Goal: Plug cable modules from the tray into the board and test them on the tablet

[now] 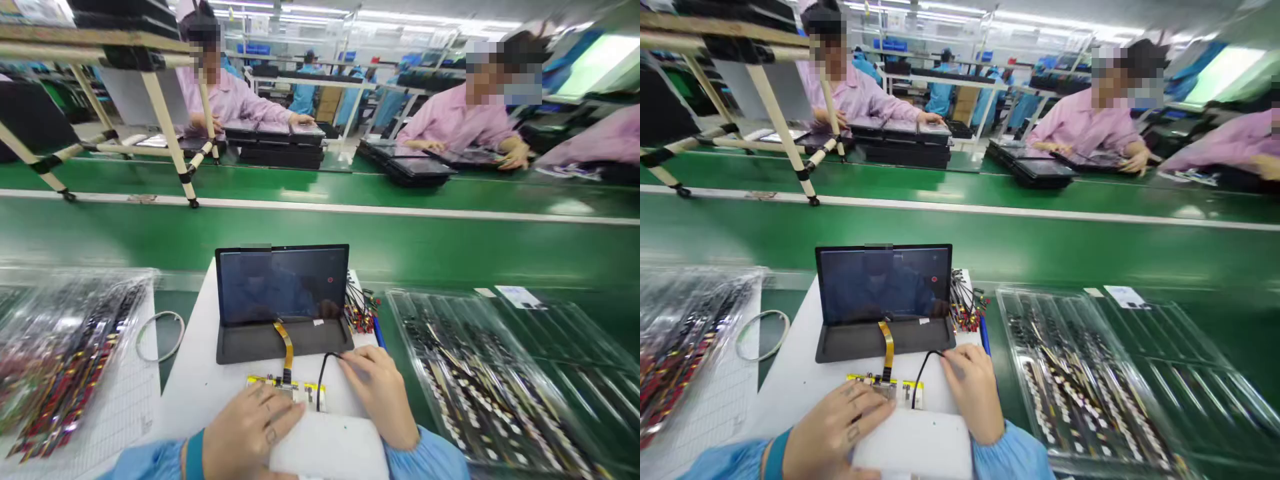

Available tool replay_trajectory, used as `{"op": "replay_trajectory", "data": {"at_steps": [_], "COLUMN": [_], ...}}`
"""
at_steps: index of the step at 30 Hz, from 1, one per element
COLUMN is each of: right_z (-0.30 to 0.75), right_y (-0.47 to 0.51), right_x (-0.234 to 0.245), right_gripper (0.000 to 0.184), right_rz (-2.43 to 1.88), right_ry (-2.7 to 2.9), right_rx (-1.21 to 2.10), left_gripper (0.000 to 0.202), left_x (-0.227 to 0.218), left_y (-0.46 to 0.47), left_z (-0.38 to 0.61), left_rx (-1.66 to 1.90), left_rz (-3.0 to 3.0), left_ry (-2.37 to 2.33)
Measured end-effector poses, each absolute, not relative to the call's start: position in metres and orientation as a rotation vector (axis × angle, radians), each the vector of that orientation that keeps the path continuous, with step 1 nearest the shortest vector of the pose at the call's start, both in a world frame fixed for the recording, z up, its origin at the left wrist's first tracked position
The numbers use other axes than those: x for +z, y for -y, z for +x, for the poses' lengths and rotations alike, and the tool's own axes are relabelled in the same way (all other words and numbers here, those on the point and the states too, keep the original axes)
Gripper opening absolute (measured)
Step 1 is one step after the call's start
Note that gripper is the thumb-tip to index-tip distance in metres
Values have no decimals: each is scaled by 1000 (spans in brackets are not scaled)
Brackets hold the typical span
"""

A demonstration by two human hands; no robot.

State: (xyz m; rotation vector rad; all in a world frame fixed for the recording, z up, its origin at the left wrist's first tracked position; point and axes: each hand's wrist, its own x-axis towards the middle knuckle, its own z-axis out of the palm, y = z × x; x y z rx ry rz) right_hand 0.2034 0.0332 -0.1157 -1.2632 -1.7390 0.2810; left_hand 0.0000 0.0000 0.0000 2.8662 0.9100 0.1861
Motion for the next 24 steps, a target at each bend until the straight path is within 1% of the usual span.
{"op": "replay_trajectory", "data": {"at_steps": [4, 9, 13, 15, 17, 21, 23, 24], "right_z": [208, 214, 216, 216, 217, 219, 219, 218], "right_y": [-28, -18, -12, -11, -11, -10, -8, -6], "right_x": [-105, -102, -106, -106, -105, -107, -113, -118], "right_gripper": [24, 10, 8, 8, 10, 13, 14, 17], "right_rz": [-1228, -1175, -1167, -1155, -1132, -1148, -1177, -1204], "right_ry": [1715, 1644, 1646, 1680, 1716, 1729, 1691, 1655], "right_rx": [220, 45, -109, -187, -234, -260, -183, -104], "left_gripper": [50, 51, 53, 51, 44, 32, 31, 31], "left_x": [-1, -4, -2, 3, 10, 17, 14, 11], "left_y": [0, 0, 1, -4, -15, -52, -70, -77], "left_z": [-5, -8, -6, -7, -11, -30, -41, -45], "left_rx": [200, 137, 94, 146, 329, 1089, 1376, 1460], "left_rz": [2820, 2752, 2754, 2747, 2708, 2520, 2429, 2391], "left_ry": [-891, -854, -852, -898, -1036, -1481, -1602, -1640]}}
